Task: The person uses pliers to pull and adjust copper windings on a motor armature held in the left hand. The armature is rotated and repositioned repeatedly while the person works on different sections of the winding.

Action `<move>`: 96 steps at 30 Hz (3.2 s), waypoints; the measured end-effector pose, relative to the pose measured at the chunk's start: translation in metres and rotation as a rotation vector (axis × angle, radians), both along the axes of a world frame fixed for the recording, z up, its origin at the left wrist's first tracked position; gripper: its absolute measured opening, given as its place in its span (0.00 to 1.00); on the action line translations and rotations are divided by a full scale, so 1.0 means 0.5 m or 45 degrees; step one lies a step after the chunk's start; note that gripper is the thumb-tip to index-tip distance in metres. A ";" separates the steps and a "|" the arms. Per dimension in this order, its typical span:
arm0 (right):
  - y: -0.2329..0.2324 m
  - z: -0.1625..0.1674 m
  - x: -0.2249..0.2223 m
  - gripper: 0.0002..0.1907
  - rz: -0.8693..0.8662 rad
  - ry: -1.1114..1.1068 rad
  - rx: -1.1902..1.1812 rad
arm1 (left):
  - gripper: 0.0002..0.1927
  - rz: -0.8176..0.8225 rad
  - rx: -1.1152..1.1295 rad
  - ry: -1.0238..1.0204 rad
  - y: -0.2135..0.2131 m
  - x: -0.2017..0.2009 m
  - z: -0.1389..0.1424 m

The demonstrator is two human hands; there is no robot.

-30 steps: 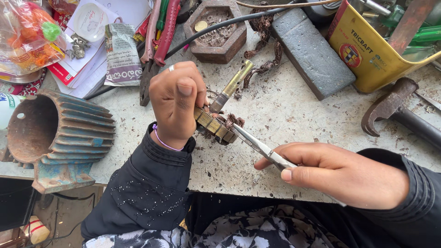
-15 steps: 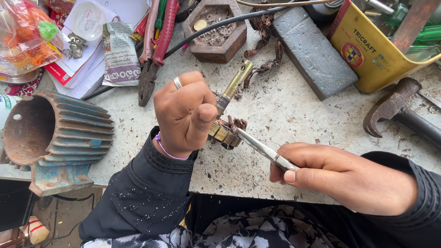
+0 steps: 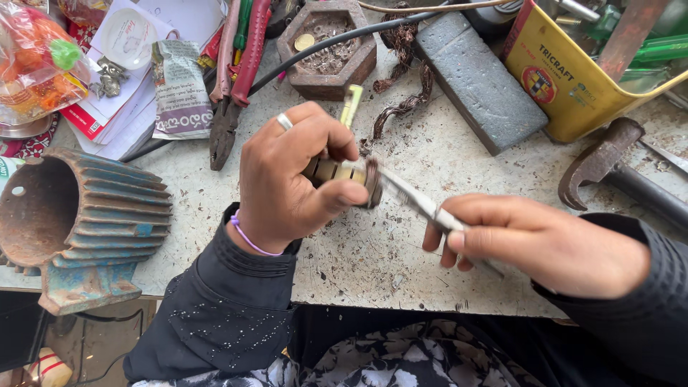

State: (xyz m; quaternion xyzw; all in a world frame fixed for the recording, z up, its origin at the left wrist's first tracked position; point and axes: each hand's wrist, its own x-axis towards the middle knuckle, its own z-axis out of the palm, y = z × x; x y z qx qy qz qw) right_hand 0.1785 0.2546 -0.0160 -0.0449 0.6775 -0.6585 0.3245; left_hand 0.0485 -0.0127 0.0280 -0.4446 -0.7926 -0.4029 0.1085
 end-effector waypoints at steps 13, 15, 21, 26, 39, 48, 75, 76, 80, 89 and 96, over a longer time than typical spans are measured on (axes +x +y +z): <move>0.019 -0.015 -0.012 0.18 -0.026 -0.042 0.016 | 0.32 -0.127 -0.340 0.150 -0.012 -0.010 0.039; 0.021 -0.014 -0.013 0.18 -0.013 -0.089 0.088 | 0.33 -0.118 -0.332 0.117 -0.012 -0.012 0.036; 0.021 -0.013 -0.015 0.18 0.011 -0.043 0.017 | 0.29 -0.169 -0.314 0.064 -0.014 -0.015 0.033; 0.019 -0.005 -0.017 0.18 0.067 -0.031 0.005 | 0.27 -0.211 -0.280 0.082 -0.017 -0.018 0.033; 0.007 0.008 -0.013 0.18 0.125 -0.027 -0.123 | 0.21 -0.316 -0.374 0.291 -0.007 0.019 0.022; -0.021 0.030 -0.013 0.16 -0.013 0.046 0.287 | 0.23 -0.286 -0.412 0.295 0.000 0.027 0.028; -0.088 0.030 -0.006 0.09 -0.149 1.503 0.823 | 0.44 -0.263 0.153 -0.117 -0.017 -0.043 -0.044; -0.088 0.030 -0.006 0.08 -0.151 1.552 0.858 | 0.44 -0.285 0.155 -0.135 -0.019 -0.043 -0.044; -0.085 0.033 -0.004 0.08 -0.136 1.696 0.950 | 0.43 -0.361 0.166 -0.202 -0.020 -0.042 -0.044; -0.079 0.056 -0.004 0.07 -0.060 1.963 1.100 | 0.43 -0.476 0.207 -0.365 -0.019 -0.041 -0.046; -0.067 0.072 0.000 0.08 0.094 2.053 1.083 | 0.46 -0.698 0.108 -0.612 -0.011 -0.048 -0.062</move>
